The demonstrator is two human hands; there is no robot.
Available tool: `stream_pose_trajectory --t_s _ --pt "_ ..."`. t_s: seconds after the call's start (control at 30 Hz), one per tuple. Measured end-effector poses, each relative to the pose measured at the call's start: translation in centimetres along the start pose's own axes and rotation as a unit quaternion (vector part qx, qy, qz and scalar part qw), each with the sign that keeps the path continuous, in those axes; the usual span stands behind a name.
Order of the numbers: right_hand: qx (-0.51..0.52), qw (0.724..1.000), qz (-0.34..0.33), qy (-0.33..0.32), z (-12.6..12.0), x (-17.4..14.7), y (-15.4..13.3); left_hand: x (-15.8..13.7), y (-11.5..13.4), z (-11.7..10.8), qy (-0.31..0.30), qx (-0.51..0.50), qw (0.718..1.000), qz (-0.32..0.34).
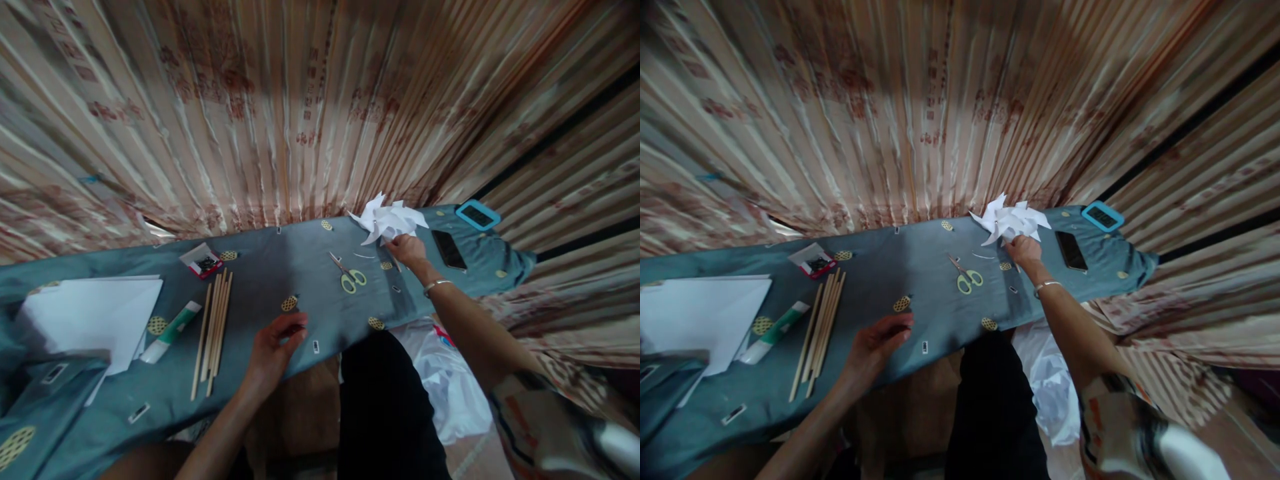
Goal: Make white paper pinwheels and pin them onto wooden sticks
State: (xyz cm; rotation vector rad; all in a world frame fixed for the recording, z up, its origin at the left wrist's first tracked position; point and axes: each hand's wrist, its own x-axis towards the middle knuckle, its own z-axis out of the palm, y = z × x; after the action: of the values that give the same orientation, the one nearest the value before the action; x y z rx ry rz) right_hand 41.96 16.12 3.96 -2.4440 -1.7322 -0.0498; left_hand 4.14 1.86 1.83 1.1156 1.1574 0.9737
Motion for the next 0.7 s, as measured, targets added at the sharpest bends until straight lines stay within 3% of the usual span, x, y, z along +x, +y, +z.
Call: stream_pose_trajectory --t_s 0.17,0.3,0.43,0.57,0.7 --pt "-0.015 1.000 -0.003 -0.010 -2.3 -5.2 -2.7 -0.4 0.3 -0.2 0.003 0.017 1.000 -0.002" --pt "0.035 0.994 -0.097 -0.047 -2.8 -11.4 -7.3 -0.9 0.8 -0.7 0.002 0.035 0.999 -0.002" --pt "0.094 0.969 -0.206 -0.096 -2.4 -16.2 -12.9 -1.5 1.0 -1.5 0.008 0.051 0.999 -0.002" --pt "0.132 0.944 -0.273 -0.133 -1.5 -18.1 -17.3 -2.2 1.3 -2.2 0.031 0.037 0.999 -0.018" --pt "0.161 0.928 -0.301 -0.150 -0.2 -18.7 -19.2 -3.2 1.9 -2.5 0.039 0.024 0.999 -0.009"
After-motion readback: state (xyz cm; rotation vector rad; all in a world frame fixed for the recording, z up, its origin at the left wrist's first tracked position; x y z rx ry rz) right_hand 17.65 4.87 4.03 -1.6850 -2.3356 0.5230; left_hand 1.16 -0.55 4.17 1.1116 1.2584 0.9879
